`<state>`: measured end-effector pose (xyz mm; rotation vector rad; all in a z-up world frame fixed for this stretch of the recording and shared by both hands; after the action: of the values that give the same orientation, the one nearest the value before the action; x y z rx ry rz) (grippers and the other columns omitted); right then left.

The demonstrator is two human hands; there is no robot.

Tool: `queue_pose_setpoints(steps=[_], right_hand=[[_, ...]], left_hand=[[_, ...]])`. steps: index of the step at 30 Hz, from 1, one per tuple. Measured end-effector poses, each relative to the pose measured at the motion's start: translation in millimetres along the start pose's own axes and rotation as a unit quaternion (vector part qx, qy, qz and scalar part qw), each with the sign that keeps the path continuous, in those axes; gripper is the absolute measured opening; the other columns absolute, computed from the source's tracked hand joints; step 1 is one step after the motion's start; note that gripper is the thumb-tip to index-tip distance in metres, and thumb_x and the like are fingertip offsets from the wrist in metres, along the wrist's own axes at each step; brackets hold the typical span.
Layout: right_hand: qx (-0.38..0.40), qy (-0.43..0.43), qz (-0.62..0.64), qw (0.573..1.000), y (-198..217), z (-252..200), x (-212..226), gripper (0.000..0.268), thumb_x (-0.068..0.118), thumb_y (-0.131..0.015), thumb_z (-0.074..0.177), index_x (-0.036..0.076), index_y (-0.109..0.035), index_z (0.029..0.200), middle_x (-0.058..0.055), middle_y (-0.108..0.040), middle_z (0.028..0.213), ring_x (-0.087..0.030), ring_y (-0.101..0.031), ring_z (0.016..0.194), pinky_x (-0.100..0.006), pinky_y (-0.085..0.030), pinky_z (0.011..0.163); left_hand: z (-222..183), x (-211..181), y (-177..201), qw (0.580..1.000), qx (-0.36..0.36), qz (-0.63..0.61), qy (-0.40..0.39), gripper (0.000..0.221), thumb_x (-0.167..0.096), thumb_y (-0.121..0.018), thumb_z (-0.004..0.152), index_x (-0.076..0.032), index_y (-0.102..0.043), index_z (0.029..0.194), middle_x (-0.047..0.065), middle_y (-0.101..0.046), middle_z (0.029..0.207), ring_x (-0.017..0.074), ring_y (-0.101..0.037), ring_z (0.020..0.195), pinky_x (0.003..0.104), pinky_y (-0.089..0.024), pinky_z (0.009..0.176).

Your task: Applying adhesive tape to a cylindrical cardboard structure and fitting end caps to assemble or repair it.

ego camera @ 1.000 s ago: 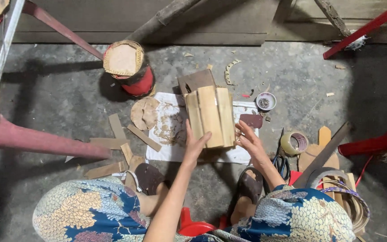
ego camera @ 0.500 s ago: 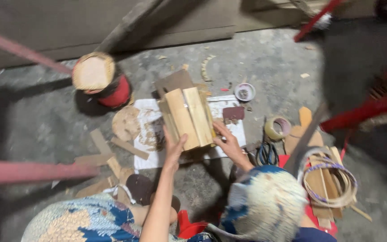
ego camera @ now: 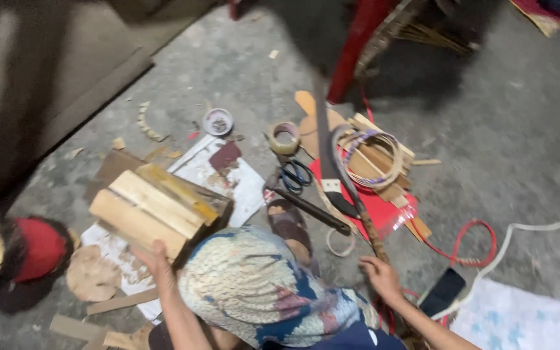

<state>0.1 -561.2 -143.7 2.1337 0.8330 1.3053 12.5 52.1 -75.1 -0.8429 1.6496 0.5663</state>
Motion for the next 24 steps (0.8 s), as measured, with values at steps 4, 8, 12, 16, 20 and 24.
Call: queue_pose_setpoints(steps=[4,8,12,16,20,24], right_hand=[[-0.117,-0.120,-0.129,0.977,36,-31,-110,0.024,0.032,-0.058,0.092,0.040,-0.076,0.106,0.004,-0.081,0.099,-0.023,-0.077,0.089,-0.036,-0.056,0.079],[-0.200,-0.131,-0.037,0.970,61,8,-95,0.024,0.030,-0.054,0.103,0.020,-0.071,0.117,-0.010,-0.076,0.109,-0.037,-0.068,0.102,-0.050,-0.050,0.090],[-0.218,-0.240,0.158,0.933,52,103,-83,0.065,0.050,-0.074,0.092,0.008,-0.061,0.140,-0.016,-0.068,0.126,-0.039,-0.059,0.124,-0.055,-0.044,0.107],[-0.269,-0.316,0.324,0.850,11,188,-115,0.065,0.039,-0.088,0.079,0.007,-0.055,0.125,-0.013,-0.060,0.082,-0.026,-0.056,0.058,-0.048,-0.062,0.059],[-0.297,-0.366,0.233,0.851,3,200,-145,0.061,0.028,-0.092,0.067,0.008,-0.065,0.118,-0.022,-0.067,0.105,-0.035,-0.070,0.095,-0.041,-0.059,0.064],[-0.320,-0.266,0.236,0.878,25,179,-123,0.044,0.018,-0.081,0.066,0.004,-0.074,0.107,-0.018,-0.069,0.091,-0.030,-0.068,0.094,-0.043,-0.052,0.076]], left_hand=[[-31,-53,-28,0.979,-0.054,0.117,0.160,0.119,-0.063,-0.065,0.077,-0.023,0.008,0.161,0.015,0.006,0.170,0.0297,-0.012,0.158,0.052,-0.018,0.125],[4,25,23,0.987,-0.039,0.117,0.102,0.097,-0.054,-0.068,0.099,-0.034,0.002,0.163,0.020,-0.002,0.169,0.0403,-0.016,0.155,0.057,-0.019,0.125],[-2,33,30,0.994,-0.029,0.090,0.046,0.090,-0.051,-0.074,0.108,-0.037,-0.006,0.165,0.030,-0.004,0.167,0.0505,-0.018,0.153,0.061,-0.022,0.126],[2,30,25,0.995,-0.034,0.083,0.044,0.091,-0.051,-0.074,0.107,-0.037,-0.005,0.165,0.030,-0.003,0.167,0.0517,-0.017,0.153,0.063,-0.021,0.125],[6,34,29,0.996,-0.036,0.068,0.054,0.093,-0.051,-0.074,0.106,-0.037,-0.004,0.165,0.030,-0.002,0.167,0.0545,-0.016,0.152,0.067,-0.019,0.124],[-27,-21,-10,0.995,-0.036,0.067,0.067,0.098,-0.052,-0.076,0.101,-0.036,-0.003,0.164,0.032,-0.006,0.166,0.0554,-0.019,0.150,0.069,-0.021,0.121]])
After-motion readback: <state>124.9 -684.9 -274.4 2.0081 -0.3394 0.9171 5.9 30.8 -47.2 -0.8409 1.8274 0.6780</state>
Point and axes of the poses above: each hand's wrist, its own z-axis towards the middle knuckle, its own y-axis out of the back of the hand, x = y × z, the point moved 4 cm from there along z, towards the middle knuckle
